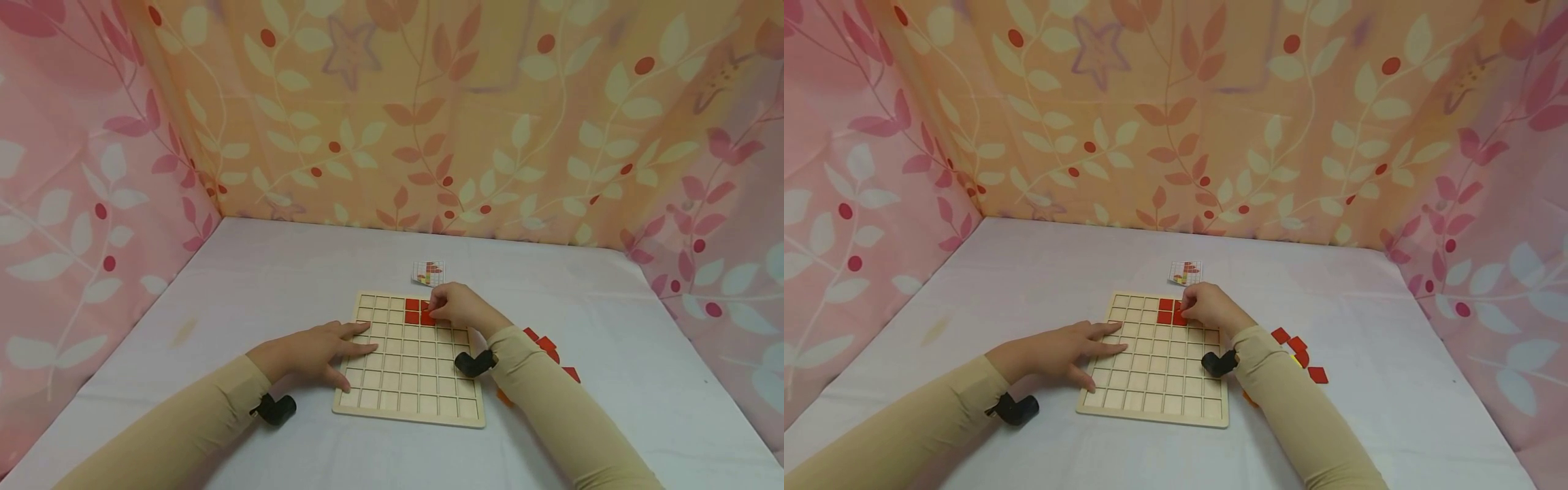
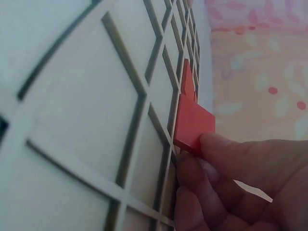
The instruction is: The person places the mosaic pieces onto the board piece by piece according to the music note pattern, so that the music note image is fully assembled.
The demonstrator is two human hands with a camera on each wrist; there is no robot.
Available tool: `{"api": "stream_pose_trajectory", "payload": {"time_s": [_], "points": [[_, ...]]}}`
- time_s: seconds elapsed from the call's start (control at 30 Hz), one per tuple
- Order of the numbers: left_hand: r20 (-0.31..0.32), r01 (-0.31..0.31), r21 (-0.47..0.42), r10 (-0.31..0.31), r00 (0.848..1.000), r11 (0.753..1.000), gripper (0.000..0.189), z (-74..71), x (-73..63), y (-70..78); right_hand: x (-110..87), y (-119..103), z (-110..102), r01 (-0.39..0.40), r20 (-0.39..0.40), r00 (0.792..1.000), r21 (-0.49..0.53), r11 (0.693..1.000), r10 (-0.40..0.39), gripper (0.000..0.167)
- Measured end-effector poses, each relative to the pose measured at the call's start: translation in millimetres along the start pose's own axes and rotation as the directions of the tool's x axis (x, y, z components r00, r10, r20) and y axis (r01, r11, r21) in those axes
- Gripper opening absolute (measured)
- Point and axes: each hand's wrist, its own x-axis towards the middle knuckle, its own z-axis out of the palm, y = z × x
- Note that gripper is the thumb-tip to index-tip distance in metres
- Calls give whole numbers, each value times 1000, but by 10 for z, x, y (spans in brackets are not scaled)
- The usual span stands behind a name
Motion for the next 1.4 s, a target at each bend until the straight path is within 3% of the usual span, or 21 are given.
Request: {"api": "stream_pose_trajectory", "payload": {"time_s": [0.47, 0.63, 0.8, 1.0, 1.27, 1.4], "points": [[-9, -14, 8, 14, 1000, 1000, 76, -7, -17, 21, 32, 30, 21, -18, -10, 1000, -64, 998, 18, 8], [-6, -4, 1, 4, 1000, 1000, 76, -1, -11, 17, -6, 70, -17, 27, 0, 1000, -90, 996, -27, 5], [-10, -5, 4, 5, 1000, 1000, 77, 8, -4, 4, -89, 122, -84, 46, -1, 999, -76, 996, -46, 11], [-11, -11, 7, 11, 1000, 1000, 76, 12, -14, 6, -218, 186, -216, -21, 4, 1000, -38, 999, 21, 12], [-13, -15, 6, 15, 1000, 1000, 77, 7, -11, 7, -421, 335, -373, 7, 6, 1000, -87, 996, -7, 11], [-13, -17, 11, 17, 1000, 1000, 77, 13, -6, -2, -521, 429, -436, -19, 22, 1000, -81, 997, 21, 10]]}}
